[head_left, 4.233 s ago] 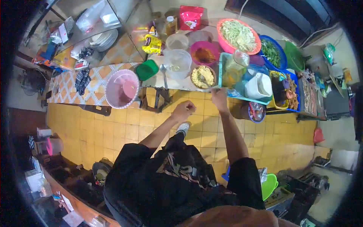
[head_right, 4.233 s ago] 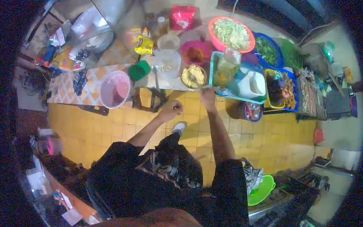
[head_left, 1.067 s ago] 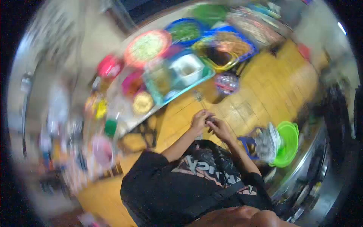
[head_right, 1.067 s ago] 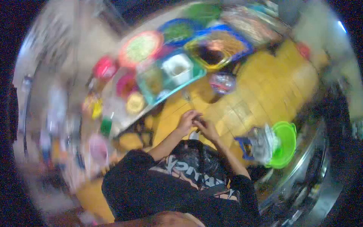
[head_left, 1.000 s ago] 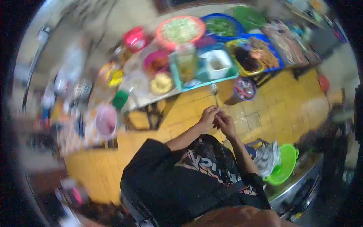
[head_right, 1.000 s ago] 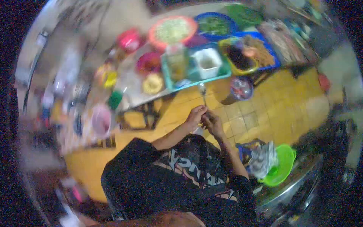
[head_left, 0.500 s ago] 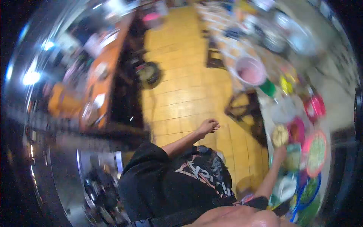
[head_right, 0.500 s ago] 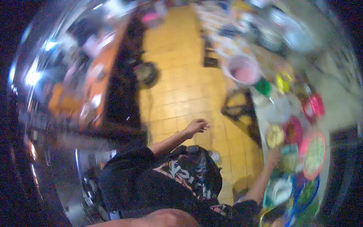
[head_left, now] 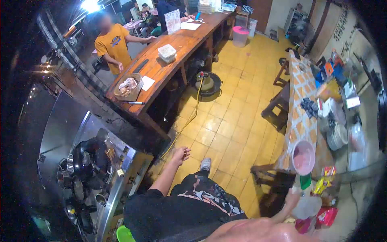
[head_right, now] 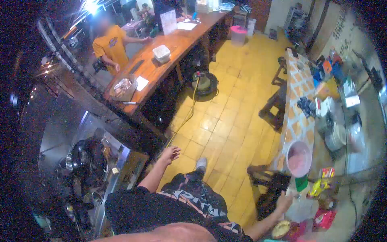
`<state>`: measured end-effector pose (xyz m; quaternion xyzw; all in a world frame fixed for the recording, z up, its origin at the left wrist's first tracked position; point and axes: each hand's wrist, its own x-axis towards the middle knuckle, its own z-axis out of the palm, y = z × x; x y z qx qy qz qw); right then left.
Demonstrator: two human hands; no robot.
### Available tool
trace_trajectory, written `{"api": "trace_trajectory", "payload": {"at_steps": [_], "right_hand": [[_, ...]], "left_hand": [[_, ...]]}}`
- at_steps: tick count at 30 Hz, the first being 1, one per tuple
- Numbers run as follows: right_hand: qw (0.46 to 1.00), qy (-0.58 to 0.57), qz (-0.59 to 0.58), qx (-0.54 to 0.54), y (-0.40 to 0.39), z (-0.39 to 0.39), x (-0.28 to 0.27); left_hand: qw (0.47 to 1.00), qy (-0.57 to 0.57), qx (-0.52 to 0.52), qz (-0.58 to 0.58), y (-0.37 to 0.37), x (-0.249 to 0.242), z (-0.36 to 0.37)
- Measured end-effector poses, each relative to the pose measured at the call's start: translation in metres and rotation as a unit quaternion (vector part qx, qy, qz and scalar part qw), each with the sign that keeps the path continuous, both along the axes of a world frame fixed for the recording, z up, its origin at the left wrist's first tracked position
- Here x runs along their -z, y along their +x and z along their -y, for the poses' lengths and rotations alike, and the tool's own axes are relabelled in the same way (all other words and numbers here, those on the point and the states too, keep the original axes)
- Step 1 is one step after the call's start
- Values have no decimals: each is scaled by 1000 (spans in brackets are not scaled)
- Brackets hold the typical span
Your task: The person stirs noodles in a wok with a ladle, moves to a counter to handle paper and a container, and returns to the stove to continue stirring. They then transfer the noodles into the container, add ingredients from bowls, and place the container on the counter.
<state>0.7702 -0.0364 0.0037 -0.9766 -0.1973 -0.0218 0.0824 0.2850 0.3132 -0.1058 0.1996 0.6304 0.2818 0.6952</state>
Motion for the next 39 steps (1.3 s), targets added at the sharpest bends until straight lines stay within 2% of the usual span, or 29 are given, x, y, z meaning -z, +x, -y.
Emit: {"api": "trace_trajectory", "payload": {"at_steps": [1, 2, 3, 4, 5, 6, 7, 11, 12, 13, 14, 15, 17, 18, 19, 21, 22, 23, 24, 25, 26, 29, 31, 33, 35, 39], "right_hand": [[991, 28, -127, -26, 15, -37, 17], [968, 156, -103, -168, 32, -71, 61], [946, 132, -269, -126, -17, -140, -14], [954, 16, -248, -167, -21, -183, -17], [951, 3, -163, -263, -4, -211, 27], [934, 4, -184, -306, -14, -245, 8], [934, 5, -186, -305, -9, -275, 10], [879, 51, -314, -355, 6, -375, 27], [855, 80, -359, -366, 17, -399, 25], [856, 84, -356, -364, 25, -428, 11], [836, 125, -381, -375, 34, -458, -4], [813, 166, -404, -385, 44, -493, -17], [773, 238, -432, -398, 78, -569, -31], [746, 274, -463, -392, 91, -610, -51], [715, 307, -496, -385, 101, -652, -72], [627, 367, -562, -395, 134, -740, -100], [582, 383, -598, -397, 149, -784, -120], [534, 399, -633, -394, 161, -824, -138], [510, 404, -650, -393, 174, -866, -151], [490, 406, -665, -391, 187, -907, -163], [482, 417, -675, -370, 197, -950, -173], [449, 440, -706, -327, 226, -1071, -184], [447, 435, -705, -338, 232, -1125, -197], [448, 432, -697, -356, 240, -1179, -209], [416, 414, -720, -370, 252, -1230, -212], [448, 379, -701, -405, 299, -1339, -193]], "left_hand": [[1000, 4, -4, 3, 11, 4, -24], [1000, 17, 0, 20, 26, 8, -53], [999, 22, 7, 31, 37, 10, -75], [998, 41, 31, 46, 51, 8, -101], [995, 62, 54, 61, 68, 1, -134], [992, 76, 72, 74, 86, -7, -162], [988, 89, 92, 86, 103, -20, -189], [965, 159, 173, 121, 162, -81, -284], [950, 194, 202, 137, 176, -86, -306], [948, 198, 206, 138, 187, -84, -330], [954, 179, 194, 145, 194, -82, -357], [959, 160, 181, 151, 200, -75, -385], [972, 153, 138, 111, 205, -17, -445], [980, 160, 105, 48, 202, 7, -465], [965, 193, 159, -79, 188, 43, -484], [890, 253, 233, -299, 137, 147, -502], [778, 215, 358, -470, 118, 157, -494], [808, 141, 311, -480, 106, 156, -471], [831, 71, 260, -486, 98, 157, -451], [809, 83, 281, -510, 87, 172, -426], [786, 92, 303, -530, 83, 183, -413], [843, -17, 299, -447, 106, 179, -370], [867, -71, 277, -408, 137, 182, -362], [883, -95, 262, -378, 176, 188, -381], [897, -99, 250, -351, 221, 204, -419], [917, -45, 242, -314, 330, 245, -551]]}}
